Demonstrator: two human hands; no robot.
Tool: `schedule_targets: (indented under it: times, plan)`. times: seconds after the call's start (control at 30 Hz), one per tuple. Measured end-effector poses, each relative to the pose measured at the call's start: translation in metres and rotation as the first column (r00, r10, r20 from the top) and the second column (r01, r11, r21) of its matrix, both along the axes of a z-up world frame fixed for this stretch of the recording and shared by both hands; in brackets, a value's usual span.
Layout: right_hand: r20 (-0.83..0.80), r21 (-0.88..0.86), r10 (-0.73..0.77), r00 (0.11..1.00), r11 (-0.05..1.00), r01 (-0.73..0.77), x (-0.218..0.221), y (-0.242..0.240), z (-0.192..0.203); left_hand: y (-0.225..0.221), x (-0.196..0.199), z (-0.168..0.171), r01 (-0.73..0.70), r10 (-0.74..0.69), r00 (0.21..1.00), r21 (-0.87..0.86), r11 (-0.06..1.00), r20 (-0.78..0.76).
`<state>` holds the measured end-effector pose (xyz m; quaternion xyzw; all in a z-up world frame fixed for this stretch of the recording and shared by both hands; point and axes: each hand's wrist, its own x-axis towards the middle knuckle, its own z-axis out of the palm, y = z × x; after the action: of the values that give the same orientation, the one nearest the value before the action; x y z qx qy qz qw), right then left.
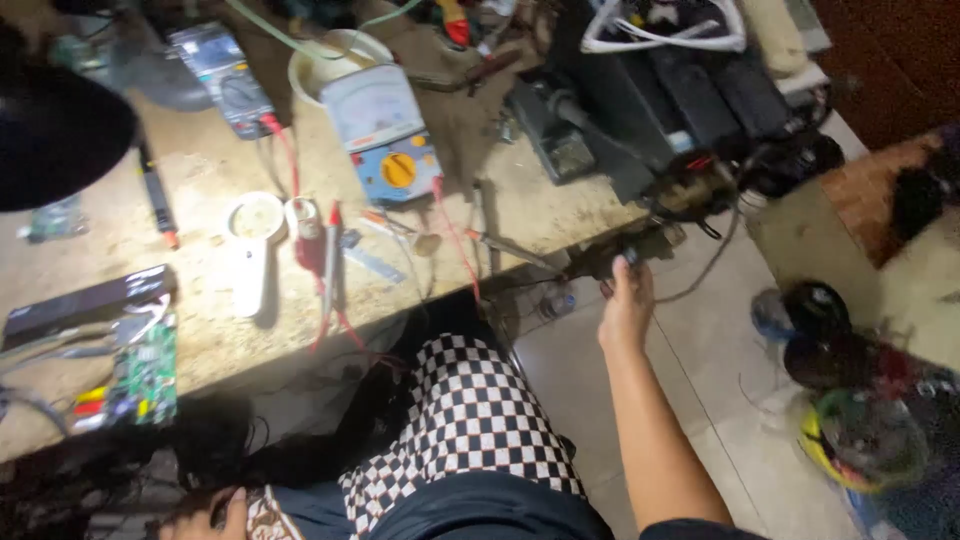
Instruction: Testing a circuit board by connecting it to a power supply and monitor, then using a multimeter to check voltages.
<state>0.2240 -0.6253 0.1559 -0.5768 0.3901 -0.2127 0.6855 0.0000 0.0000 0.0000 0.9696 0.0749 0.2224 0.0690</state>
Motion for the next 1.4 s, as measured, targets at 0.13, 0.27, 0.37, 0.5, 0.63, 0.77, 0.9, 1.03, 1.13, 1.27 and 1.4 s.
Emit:
schedule_targets:
  times: [0.13,0.27,0.37,0.5,0.63,0.77,0.9,1.03,1.13,1.27,1.4]
  plan:
    - [0.043,-0.115,-0.001,0.999,0.993,0.006,0.008,-0.012,-0.034,-0.008,0.001,0.015,-0.285,0.294,0.935,0.074,0.956,-0.197]
    - [-0.103,-0.152,-0.063,0.993,0.987,0.047,0.015,-0.017,-0.036,-0.031,0.007,0.050,-0.347,0.290,0.875,-0.085,0.934,-0.387]
    - [-0.088,-0.217,-0.177,0.980,0.964,0.155,0.004,-0.036,-0.065,-0.039,0.007,0.071,-0.390,0.282,0.863,-0.197,0.900,-0.419]
    - [0.016,-0.867,-0.044,0.999,0.496,0.036,-0.041,0.023,-0.028,-0.044,-0.001,0.091,-0.429,0.309,0.850,-0.221,0.876,-0.427]
    - [0.078,-0.789,0.494,0.866,0.561,-0.250,-0.033,0.126,0.064,-0.029,-0.014,0.080,-0.438,0.393,0.892,-0.212,0.874,-0.223]
    - [-0.281,-0.851,0.891,0.357,-0.059,-0.522,0.028,0.255,0.156,-0.010,-0.002,0.082,-0.655,0.509,0.723,-0.231,0.719,-0.467]
    - [-0.592,-0.690,0.802,0.083,-0.450,-0.567,0.097,0.379,0.193,-0.024,0.024,0.096,-0.401,0.392,0.915,-0.328,0.855,-0.095]
    - [-0.765,-0.535,0.644,-0.007,-0.642,-0.550,0.158,0.443,0.162,-0.060,0.089,0.202,-0.229,0.316,0.930,-0.377,0.898,0.189]
    - [-0.722,-0.505,0.675,-0.152,-0.665,-0.550,0.163,0.461,0.156,-0.069,0.115,0.224,-0.247,0.380,0.894,-0.444,0.861,0.240]
    - [-0.660,-0.533,0.729,-0.178,-0.622,-0.573,0.161,0.467,0.146,-0.071,0.128,0.224,-0.274,0.409,0.886,-0.464,0.842,0.219]
    - [-0.665,-0.577,0.736,-0.127,-0.614,-0.538,0.149,0.467,0.151,-0.079,0.131,0.220,-0.286,0.434,0.873,-0.487,0.825,0.223]
